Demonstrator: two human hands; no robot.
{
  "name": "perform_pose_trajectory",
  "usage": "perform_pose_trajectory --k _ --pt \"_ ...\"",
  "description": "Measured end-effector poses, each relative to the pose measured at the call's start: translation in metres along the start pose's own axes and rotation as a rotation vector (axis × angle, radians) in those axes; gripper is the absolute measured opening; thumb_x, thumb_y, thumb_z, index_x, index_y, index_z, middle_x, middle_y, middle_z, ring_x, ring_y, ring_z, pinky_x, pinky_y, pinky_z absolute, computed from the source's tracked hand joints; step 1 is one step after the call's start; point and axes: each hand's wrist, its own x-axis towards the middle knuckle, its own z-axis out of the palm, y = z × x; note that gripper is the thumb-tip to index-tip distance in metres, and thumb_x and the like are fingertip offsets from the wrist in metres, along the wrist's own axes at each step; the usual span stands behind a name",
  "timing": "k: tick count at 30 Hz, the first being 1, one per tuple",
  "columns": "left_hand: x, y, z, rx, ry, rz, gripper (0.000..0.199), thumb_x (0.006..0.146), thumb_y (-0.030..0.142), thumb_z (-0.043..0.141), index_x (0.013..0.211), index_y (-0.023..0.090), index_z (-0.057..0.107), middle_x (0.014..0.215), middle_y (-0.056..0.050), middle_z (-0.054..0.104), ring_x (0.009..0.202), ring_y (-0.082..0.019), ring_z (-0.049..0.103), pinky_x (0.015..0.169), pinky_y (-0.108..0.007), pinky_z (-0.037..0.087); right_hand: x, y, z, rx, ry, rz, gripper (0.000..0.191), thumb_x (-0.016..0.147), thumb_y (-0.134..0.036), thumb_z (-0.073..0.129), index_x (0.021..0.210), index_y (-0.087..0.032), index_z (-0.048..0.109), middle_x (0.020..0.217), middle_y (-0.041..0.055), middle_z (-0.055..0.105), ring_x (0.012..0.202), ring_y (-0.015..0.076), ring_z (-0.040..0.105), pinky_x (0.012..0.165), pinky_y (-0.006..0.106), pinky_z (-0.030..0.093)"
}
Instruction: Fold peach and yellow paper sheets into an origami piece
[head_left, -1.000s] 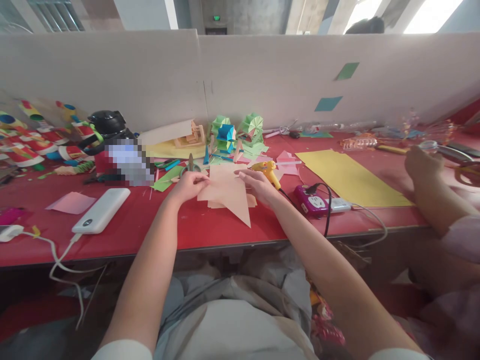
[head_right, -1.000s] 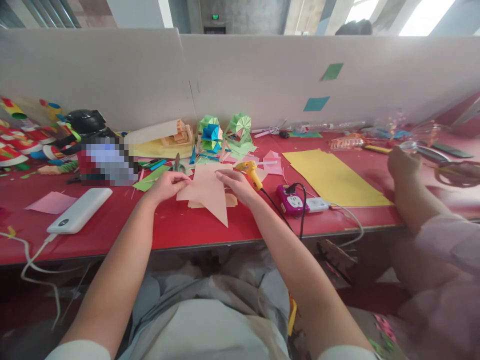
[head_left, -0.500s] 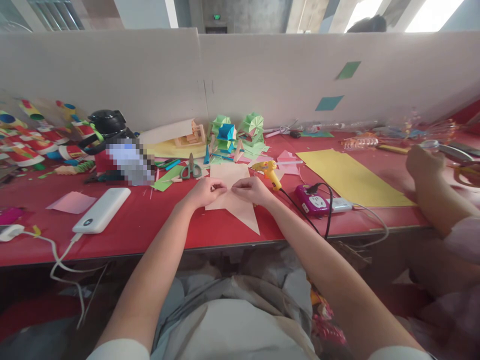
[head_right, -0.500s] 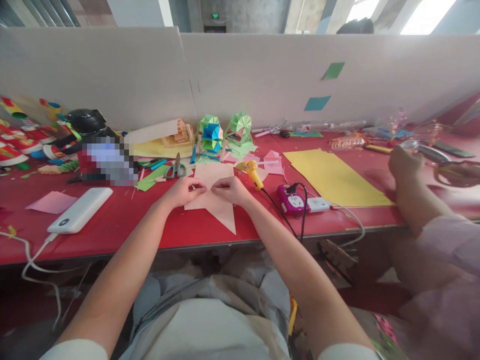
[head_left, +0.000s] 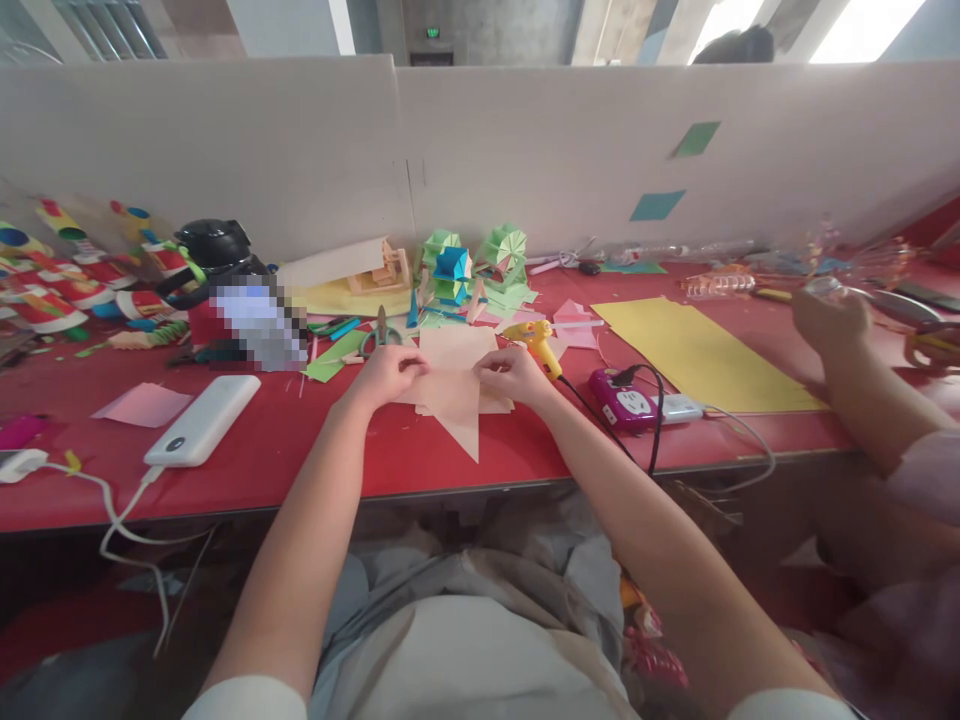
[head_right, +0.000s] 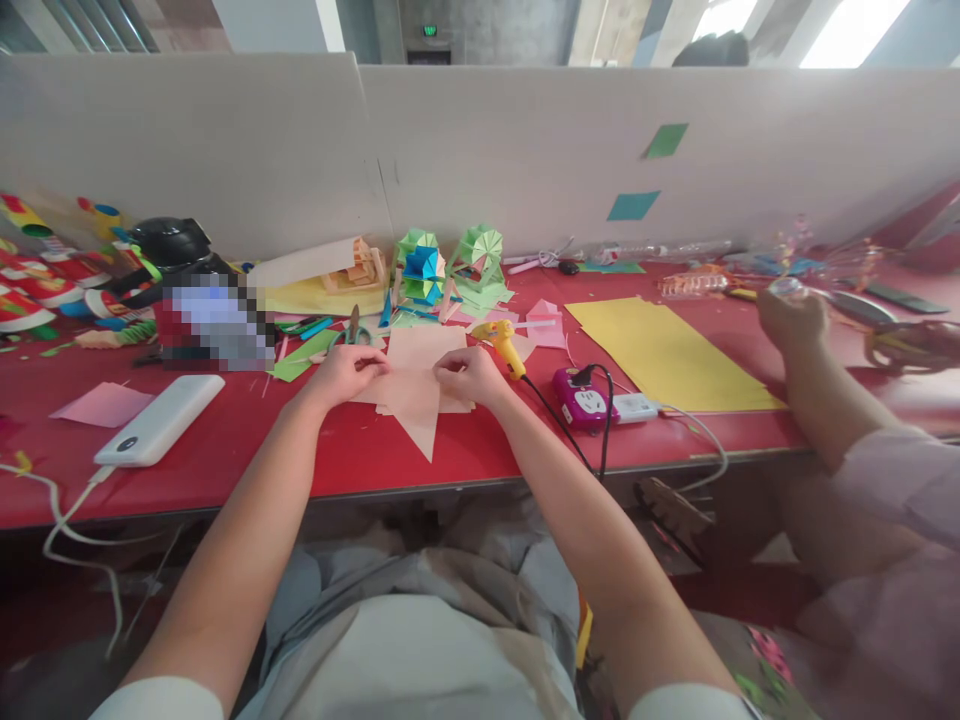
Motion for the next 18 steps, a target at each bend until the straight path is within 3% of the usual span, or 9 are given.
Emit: perform_pose_trajectory --k 8,13,18 --pt "-0.005 0.001 -0.008 0.058 -0.016 -0.050 0.016 0.080 0.029 0.059 0.077 0.019 0.070 0.075 -0.004 0.071 0.072 -0.018 0.064 0.068 -0.029 0.048 -0.001 0.001 0.001 -0.002 0.021 -0.003 0.017 0.069 -0.023 0.057 0.072 -0.015 0.071 0.069 0.0037 0.068 0.065 0.0146 0.057 0.059 0.026 0.043" --pt "-0.003 0.016 0.003 0.040 -0.006 0.051 0.016 0.077 0.026 0.061 0.086 0.020 0.072 0.090 -0.005 0.074 0.085 -0.020 0.066 0.078 -0.031 0.049 -0.003 -0.002 0.009 -0.009 0.042 -0.034 0.016 0.071 -0.025 0.058 0.073 -0.015 0.072 0.071 0.0033 0.068 0.064 0.0133 0.055 0.058 0.026 0.042" --pt "0.003 0.028 0.017 -0.004 -0.024 0.100 0.011 0.075 0.024 0.059 0.078 0.019 0.069 0.079 -0.002 0.070 0.078 -0.018 0.063 0.074 -0.029 0.047 -0.004 -0.001 0.013 -0.002 0.038 -0.081 0.014 0.072 -0.023 0.059 0.073 -0.016 0.071 0.072 0.0028 0.067 0.061 0.0118 0.052 0.058 0.026 0.041"
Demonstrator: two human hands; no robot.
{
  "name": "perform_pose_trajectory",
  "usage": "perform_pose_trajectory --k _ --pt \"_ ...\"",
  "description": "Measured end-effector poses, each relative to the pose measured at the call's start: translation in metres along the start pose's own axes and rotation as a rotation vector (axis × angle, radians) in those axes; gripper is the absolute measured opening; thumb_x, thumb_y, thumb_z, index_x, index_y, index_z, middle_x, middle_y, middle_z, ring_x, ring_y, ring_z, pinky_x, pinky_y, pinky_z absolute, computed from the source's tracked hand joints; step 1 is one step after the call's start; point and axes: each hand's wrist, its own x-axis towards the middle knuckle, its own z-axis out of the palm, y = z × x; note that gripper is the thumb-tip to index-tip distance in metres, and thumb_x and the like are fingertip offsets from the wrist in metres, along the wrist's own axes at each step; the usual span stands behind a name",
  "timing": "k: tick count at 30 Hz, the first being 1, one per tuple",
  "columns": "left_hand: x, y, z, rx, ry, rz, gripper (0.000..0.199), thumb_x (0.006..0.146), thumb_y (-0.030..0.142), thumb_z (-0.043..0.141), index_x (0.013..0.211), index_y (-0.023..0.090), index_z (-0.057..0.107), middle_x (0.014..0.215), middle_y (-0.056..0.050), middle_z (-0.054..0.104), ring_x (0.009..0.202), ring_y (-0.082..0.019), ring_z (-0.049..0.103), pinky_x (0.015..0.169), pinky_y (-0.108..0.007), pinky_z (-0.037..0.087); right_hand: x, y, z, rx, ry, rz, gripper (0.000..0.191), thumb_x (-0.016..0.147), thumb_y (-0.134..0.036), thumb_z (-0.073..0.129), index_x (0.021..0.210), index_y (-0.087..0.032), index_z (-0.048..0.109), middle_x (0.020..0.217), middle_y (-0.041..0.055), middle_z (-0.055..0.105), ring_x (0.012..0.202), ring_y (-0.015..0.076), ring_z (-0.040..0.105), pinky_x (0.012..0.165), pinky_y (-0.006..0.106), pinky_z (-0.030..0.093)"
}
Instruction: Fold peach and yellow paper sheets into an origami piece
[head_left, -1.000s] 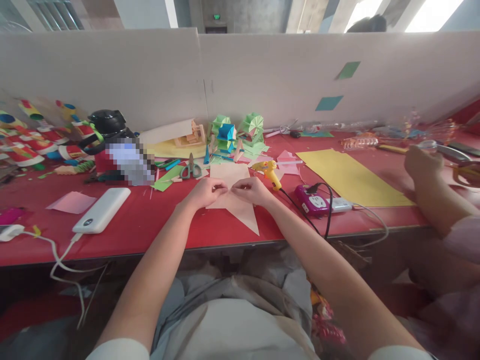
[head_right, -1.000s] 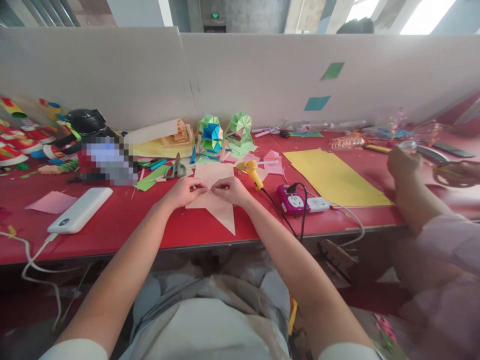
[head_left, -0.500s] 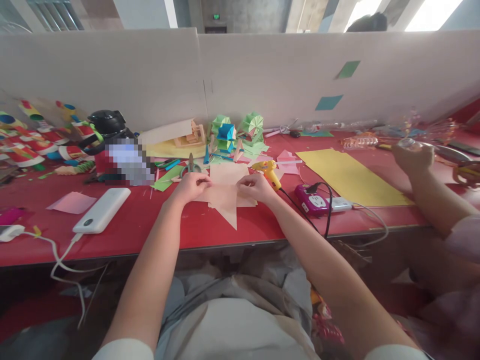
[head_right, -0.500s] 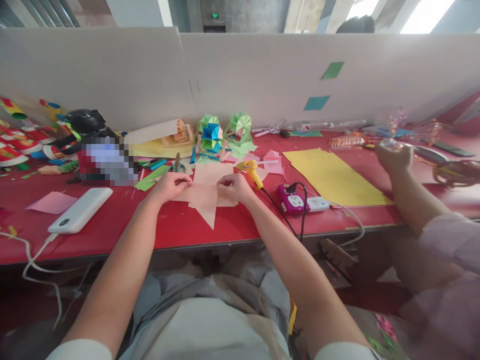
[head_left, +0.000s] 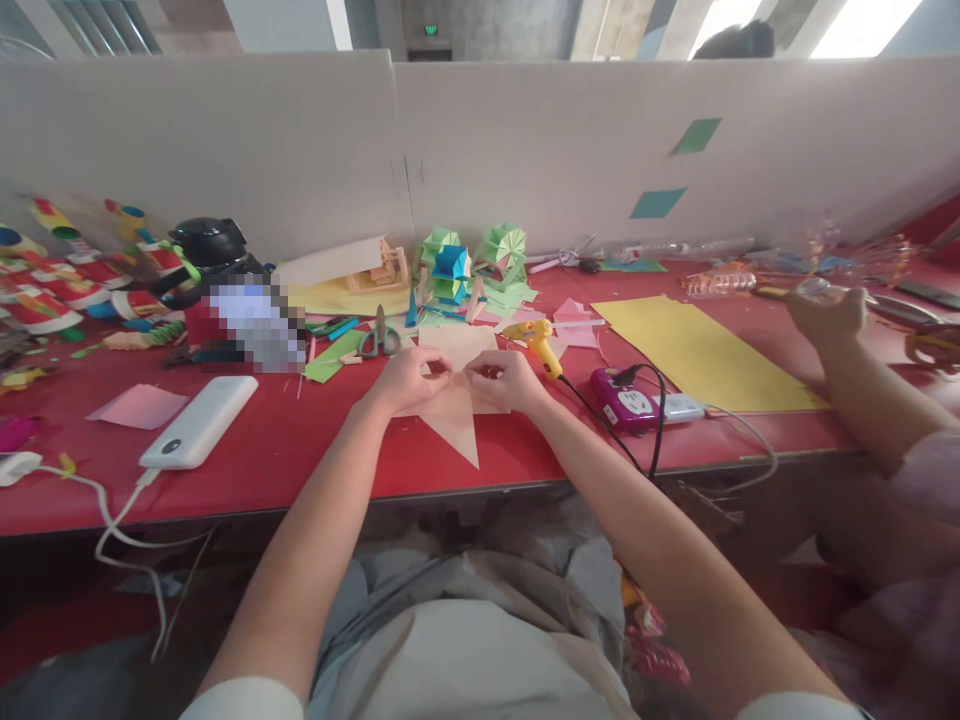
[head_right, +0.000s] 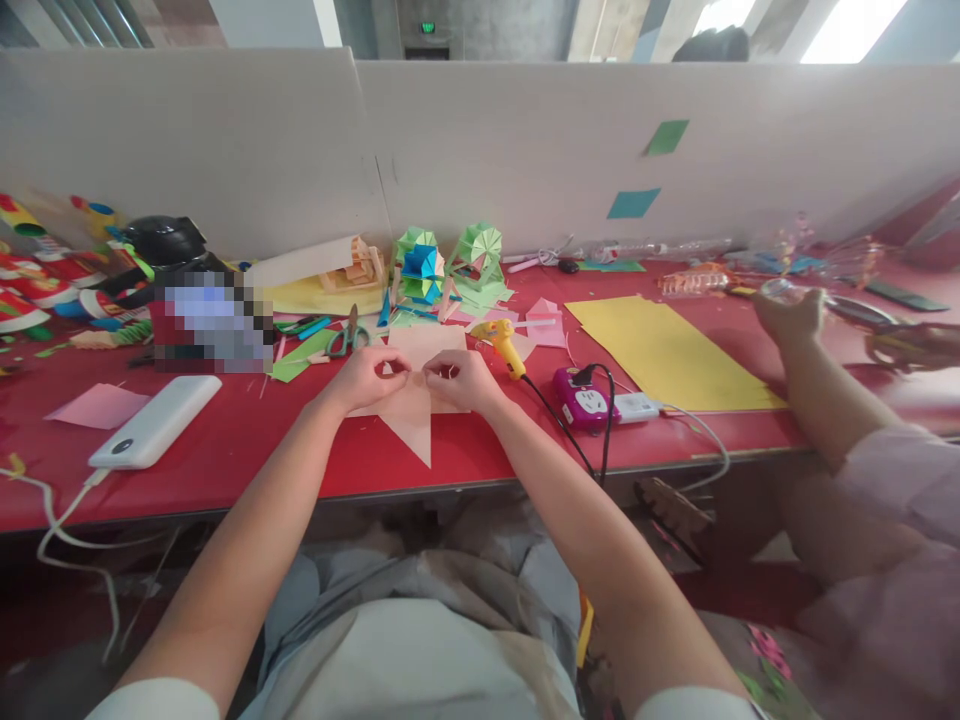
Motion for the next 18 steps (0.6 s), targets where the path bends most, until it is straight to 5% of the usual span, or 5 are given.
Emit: perform_pose_trajectory --k 10,18 --pt "-0.014 -0.023 -0.037 0.044 0.024 -0.208 0.012 0.073 0.028 0.060 0.067 0.018 0.063 0.072 -0.002 0.067 0.068 -0.017 0.059 0.064 -0.028 0.044 0.000 -0.002 -0.018 -0.029 0.186 0.028 0.015 0.071 -0.021 0.057 0.072 -0.018 0.072 0.077 0.0040 0.071 0.065 0.0145 0.055 0.062 0.028 0.044" --pt "-0.004 -0.009 -0.017 -0.062 0.009 -0.097 0.011 0.074 0.028 0.060 0.073 0.018 0.065 0.076 -0.003 0.067 0.072 -0.017 0.061 0.067 -0.029 0.046 0.001 -0.002 -0.006 -0.040 0.100 -0.027 0.015 0.073 -0.024 0.058 0.074 -0.018 0.072 0.074 0.0038 0.069 0.061 0.0132 0.053 0.060 0.028 0.043"
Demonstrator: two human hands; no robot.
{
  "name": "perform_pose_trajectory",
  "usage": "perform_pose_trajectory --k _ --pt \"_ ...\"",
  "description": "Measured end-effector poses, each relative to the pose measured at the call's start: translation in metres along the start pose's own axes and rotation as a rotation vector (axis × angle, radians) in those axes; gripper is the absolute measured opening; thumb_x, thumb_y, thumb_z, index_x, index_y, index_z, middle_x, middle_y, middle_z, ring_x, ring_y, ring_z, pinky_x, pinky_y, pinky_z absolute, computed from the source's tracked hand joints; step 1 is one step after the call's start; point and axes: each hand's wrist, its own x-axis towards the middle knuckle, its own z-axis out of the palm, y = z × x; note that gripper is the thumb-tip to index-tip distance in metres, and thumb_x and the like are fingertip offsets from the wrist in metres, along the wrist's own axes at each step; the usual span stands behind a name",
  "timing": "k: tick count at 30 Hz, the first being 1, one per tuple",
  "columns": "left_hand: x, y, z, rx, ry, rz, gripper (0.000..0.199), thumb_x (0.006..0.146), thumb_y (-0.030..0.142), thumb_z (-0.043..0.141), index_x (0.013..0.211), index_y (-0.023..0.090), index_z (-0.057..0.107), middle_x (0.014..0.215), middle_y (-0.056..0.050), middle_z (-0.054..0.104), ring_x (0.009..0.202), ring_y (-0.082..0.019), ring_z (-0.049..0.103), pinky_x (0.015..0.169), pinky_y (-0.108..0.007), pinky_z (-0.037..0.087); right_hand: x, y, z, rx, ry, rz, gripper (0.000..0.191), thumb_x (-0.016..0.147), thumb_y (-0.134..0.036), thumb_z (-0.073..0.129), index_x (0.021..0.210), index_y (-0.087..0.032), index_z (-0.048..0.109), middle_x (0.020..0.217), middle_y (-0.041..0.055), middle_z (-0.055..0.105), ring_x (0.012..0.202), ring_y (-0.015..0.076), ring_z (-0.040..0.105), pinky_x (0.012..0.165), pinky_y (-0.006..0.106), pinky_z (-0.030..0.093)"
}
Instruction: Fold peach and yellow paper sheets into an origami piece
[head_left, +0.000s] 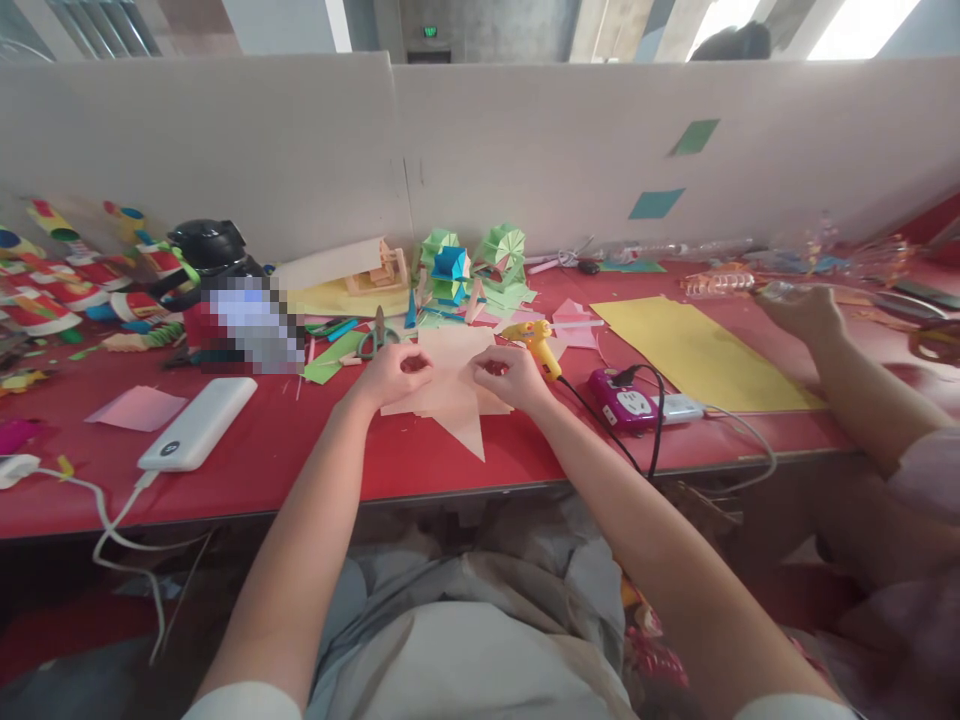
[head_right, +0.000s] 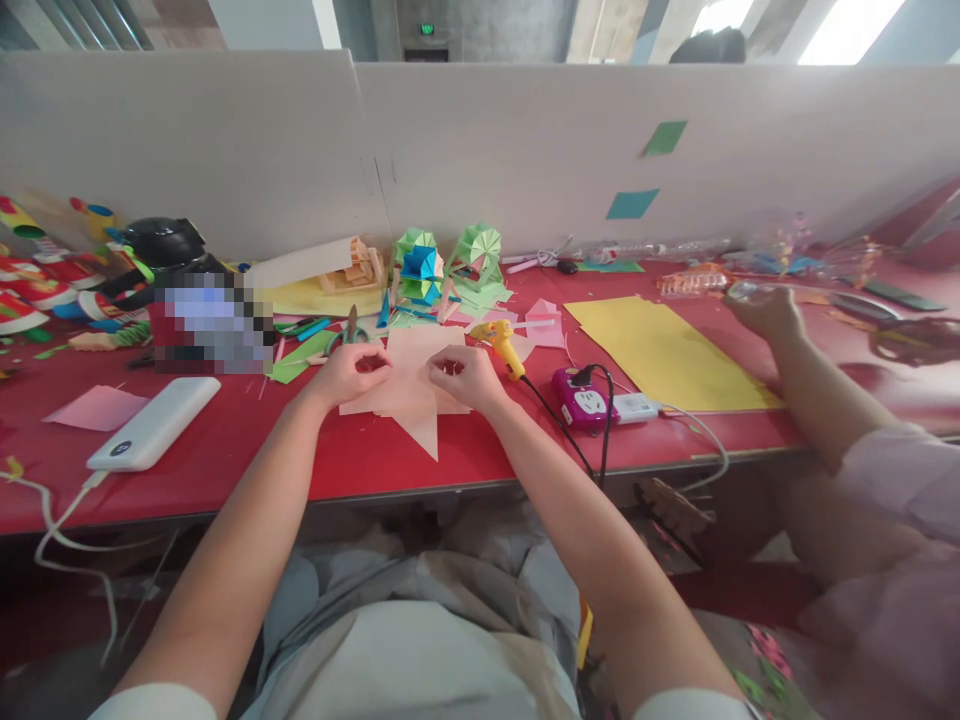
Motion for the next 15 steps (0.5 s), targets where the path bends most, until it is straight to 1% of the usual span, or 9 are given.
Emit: perform_pose_trajectory --k 3,5,9,10,12,15 --pt "0.003 0.001 0.008 0.059 -0.033 -0.005 0.011 0.074 0.028 0.061 0.075 0.018 0.066 0.074 -0.003 0.067 0.069 -0.016 0.059 0.064 -0.028 0.044 0.000 0.000 0.001 0.019 -0.024 -0.002 0.013 0.074 -0.024 0.058 0.073 -0.017 0.070 0.076 0.0039 0.069 0.062 0.0131 0.053 0.060 0.027 0.043" --pt "0.004 0.001 0.011 0.101 -0.027 0.001 0.010 0.073 0.027 0.061 0.075 0.019 0.067 0.073 -0.002 0.067 0.067 -0.016 0.058 0.064 -0.028 0.044 0.001 -0.001 0.000 0.037 -0.035 0.006 0.015 0.076 -0.026 0.058 0.075 -0.017 0.069 0.079 0.0048 0.070 0.066 0.0138 0.056 0.060 0.027 0.043" --pt "0.004 0.003 0.013 0.118 0.006 0.040 0.011 0.075 0.027 0.061 0.077 0.020 0.067 0.077 -0.002 0.068 0.071 -0.017 0.060 0.067 -0.028 0.045 0.001 -0.002 0.001 0.054 -0.099 0.047 0.028 0.080 -0.038 0.062 0.095 -0.016 0.071 0.092 0.0064 0.071 0.069 0.0134 0.057 0.060 0.026 0.043" --pt "0.004 0.006 0.013 0.128 0.001 0.051 0.011 0.076 0.027 0.060 0.078 0.020 0.068 0.078 -0.002 0.069 0.073 -0.017 0.061 0.069 -0.029 0.045 0.001 -0.002 0.003 0.045 -0.122 0.047 0.030 0.080 -0.040 0.063 0.097 -0.016 0.072 0.093 0.0064 0.071 0.069 0.0133 0.057 0.061 0.025 0.043" --pt "0.004 0.013 0.014 0.181 -0.014 0.072 0.011 0.077 0.027 0.059 0.079 0.021 0.068 0.080 -0.002 0.070 0.076 -0.018 0.063 0.075 -0.031 0.045 0.000 -0.001 0.006 0.021 -0.160 0.036 0.028 0.081 -0.039 0.062 0.093 -0.016 0.073 0.089 0.0058 0.071 0.070 0.0138 0.057 0.063 0.026 0.043" --pt "0.004 0.022 0.016 0.277 -0.004 0.099 0.009 0.078 0.027 0.060 0.078 0.022 0.068 0.080 0.000 0.072 0.080 -0.019 0.064 0.089 -0.036 0.042 -0.001 0.000 0.009 -0.007 -0.163 0.018 0.025 0.082 -0.036 0.059 0.085 -0.015 0.073 0.080 0.0046 0.070 0.067 0.0135 0.054 0.062 0.026 0.041"
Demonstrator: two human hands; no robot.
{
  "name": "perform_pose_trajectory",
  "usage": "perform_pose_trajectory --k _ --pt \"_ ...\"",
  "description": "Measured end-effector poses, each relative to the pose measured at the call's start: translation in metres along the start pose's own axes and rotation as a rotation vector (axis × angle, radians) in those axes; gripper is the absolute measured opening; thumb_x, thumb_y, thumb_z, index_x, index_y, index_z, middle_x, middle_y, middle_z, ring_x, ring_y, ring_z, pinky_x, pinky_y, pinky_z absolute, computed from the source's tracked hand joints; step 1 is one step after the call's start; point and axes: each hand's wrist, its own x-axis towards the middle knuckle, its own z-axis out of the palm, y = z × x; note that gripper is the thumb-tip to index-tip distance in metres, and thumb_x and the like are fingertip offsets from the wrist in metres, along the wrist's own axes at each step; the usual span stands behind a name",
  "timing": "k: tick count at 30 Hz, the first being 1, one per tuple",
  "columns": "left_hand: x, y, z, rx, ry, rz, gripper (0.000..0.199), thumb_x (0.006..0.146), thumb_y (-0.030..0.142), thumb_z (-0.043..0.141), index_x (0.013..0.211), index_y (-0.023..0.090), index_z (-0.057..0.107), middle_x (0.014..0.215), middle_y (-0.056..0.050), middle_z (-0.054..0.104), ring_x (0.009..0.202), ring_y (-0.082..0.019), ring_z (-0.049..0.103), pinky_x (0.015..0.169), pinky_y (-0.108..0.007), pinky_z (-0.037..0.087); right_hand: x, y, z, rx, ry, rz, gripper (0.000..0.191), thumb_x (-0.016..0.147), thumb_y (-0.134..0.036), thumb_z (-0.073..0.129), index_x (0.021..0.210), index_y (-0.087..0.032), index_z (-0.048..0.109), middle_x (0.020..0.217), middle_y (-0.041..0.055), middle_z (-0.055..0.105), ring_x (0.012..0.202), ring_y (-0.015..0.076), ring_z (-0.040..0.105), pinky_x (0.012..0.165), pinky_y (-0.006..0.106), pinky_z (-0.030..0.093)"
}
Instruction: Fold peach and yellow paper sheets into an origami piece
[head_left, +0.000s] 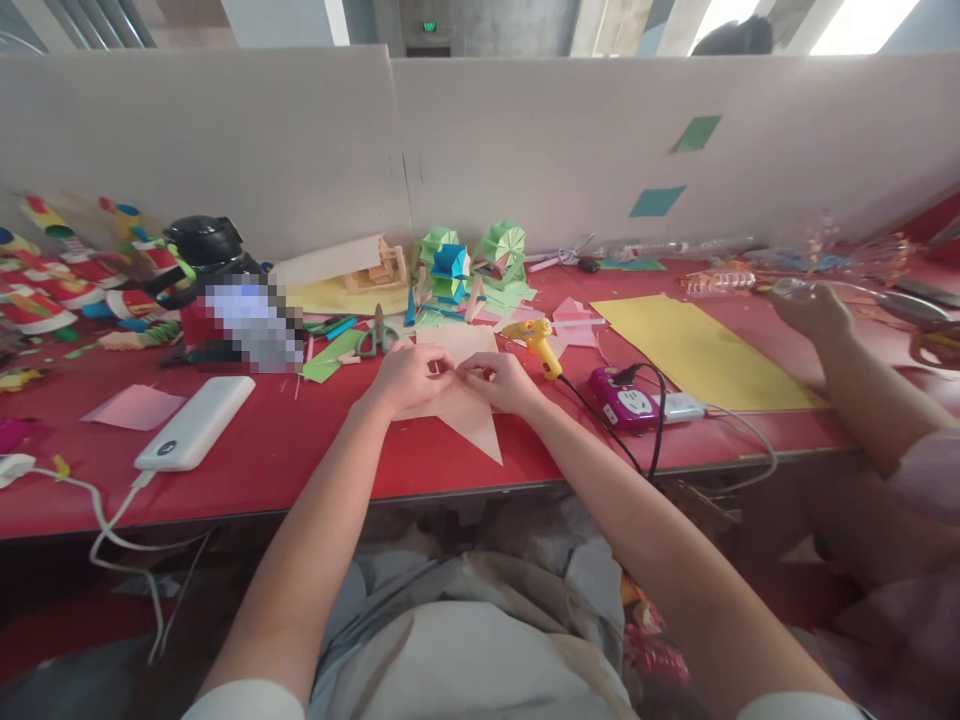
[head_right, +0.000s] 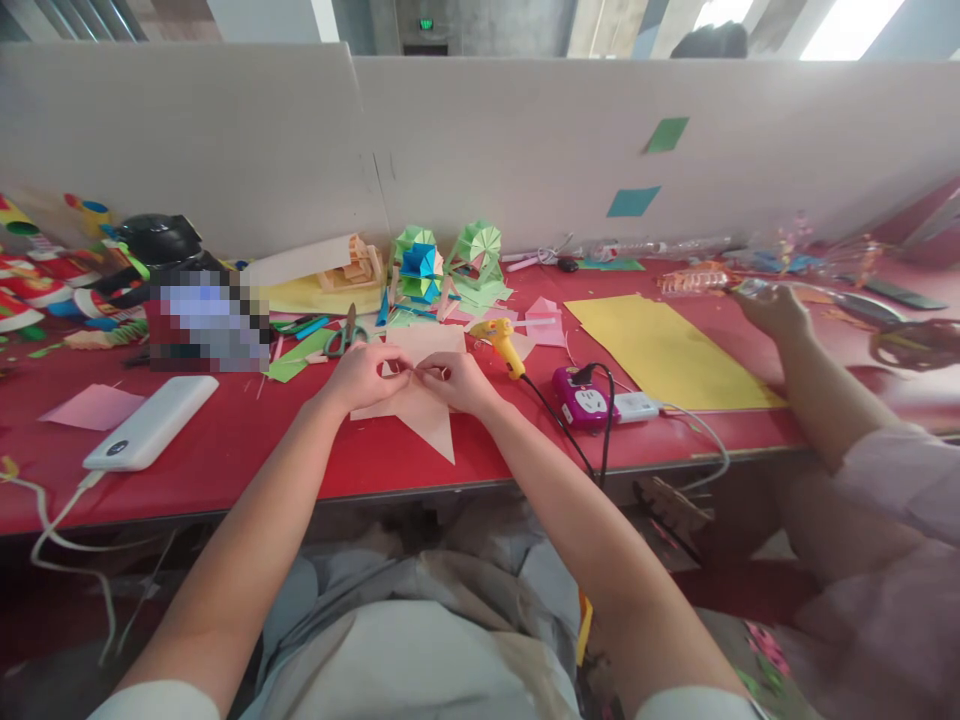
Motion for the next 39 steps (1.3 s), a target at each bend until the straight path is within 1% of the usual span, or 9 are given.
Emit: perform_pose_trajectory --k 2,9,17,21,24,27,30,34,39 --pt "0.001 0.002 0.000 0.006 0.015 0.012 0.008 0.078 0.026 0.060 0.076 0.022 0.067 0.079 0.001 0.071 0.079 -0.018 0.064 0.091 -0.037 0.041 0.000 -0.001 0.001 -0.020 0.025 -0.018 0.024 0.082 -0.035 0.058 0.083 -0.016 0.073 0.076 0.0038 0.068 0.065 0.0131 0.052 0.061 0.026 0.040" --pt "0.001 -0.010 0.003 -0.159 0.012 -0.013 0.005 0.072 0.023 0.061 0.072 0.020 0.065 0.074 -0.001 0.068 0.071 -0.016 0.060 0.067 -0.027 0.043 -0.001 -0.003 -0.002 -0.068 0.089 -0.087 0.023 0.083 -0.033 0.057 0.083 -0.019 0.075 0.073 0.0044 0.064 0.064 0.0141 0.051 0.065 0.028 0.042" --pt "-0.015 -0.033 -0.019 -0.177 0.001 -0.142 0.006 0.071 0.024 0.062 0.069 0.019 0.063 0.070 -0.001 0.065 0.067 -0.015 0.058 0.064 -0.028 0.043 -0.001 0.001 -0.012 -0.048 0.173 -0.144 0.020 0.082 -0.030 0.058 0.081 -0.019 0.075 0.069 0.0036 0.062 0.064 0.0150 0.052 0.067 0.030 0.043" --pt "-0.020 -0.045 -0.030 -0.148 0.051 -0.232 0.007 0.070 0.023 0.062 0.064 0.019 0.061 0.067 -0.001 0.064 0.065 -0.015 0.056 0.063 -0.028 0.042 -0.003 -0.001 -0.020 -0.039 0.249 -0.076 0.019 0.081 -0.029 0.059 0.078 -0.018 0.074 0.069 0.0027 0.062 0.065 0.0148 0.052 0.067 0.030 0.043" --pt "-0.020 -0.048 -0.033 -0.155 0.152 -0.280 0.007 0.070 0.023 0.061 0.065 0.019 0.061 0.068 -0.001 0.063 0.066 -0.016 0.058 0.066 -0.029 0.044 -0.004 -0.001 -0.022 -0.016 0.302 -0.024 0.019 0.080 -0.031 0.060 0.080 -0.018 0.074 0.069 0.0020 0.062 0.065 0.0145 0.052 0.064 0.029 0.043" --pt "-0.016 -0.042 -0.029 -0.269 0.250 -0.254 0.015 0.078 0.031 0.059 0.080 0.018 0.067 0.083 -0.004 0.070 0.078 -0.018 0.062 0.074 -0.030 0.048 -0.003 -0.001 -0.019 0.020 0.276 -0.029 0.021 0.081 -0.033 0.061 0.081 -0.017 0.074 0.071 0.0026 0.066 0.063 0.0136 0.051 0.060 0.028 0.042" --pt "-0.011 -0.032 -0.020 -0.371 0.186 -0.170 0.027 0.082 0.039 0.061 0.096 0.017 0.069 0.098 -0.007 0.072 0.091 -0.021 0.065 0.081 -0.032 0.050 0.000 -0.001 -0.015 0.046 0.250 -0.019 0.023 0.081 -0.036 0.061 0.081 -0.017 0.075 0.074 0.0037 0.069 0.063 0.0138 0.053 0.059 0.028 0.041" --pt "-0.008 -0.024 -0.008 -0.385 0.045 -0.120 0.025 0.082 0.040 0.064 0.083 0.017 0.072 0.089 -0.006 0.074 0.087 -0.021 0.067 0.082 -0.032 0.052 0.002 0.000 -0.012 0.090 0.165 0.018 0.023 0.080 -0.035 0.061 0.081 -0.016 0.074 0.080 0.0056 0.072 0.069 0.0152 0.059 0.059 0.026 0.042" --pt "-0.009 -0.025 -0.001 -0.392 0.014 -0.153 0.020 0.079 0.036 0.067 0.081 0.018 0.075 0.084 -0.006 0.075 0.081 -0.022 0.068 0.077 -0.032 0.054 0.004 0.002 -0.012 0.100 0.025 0.041 0.019 0.076 -0.030 0.059 0.075 -0.015 0.071 0.077 0.0046 0.070 0.065 0.0127 0.057 0.058 0.025 0.042"
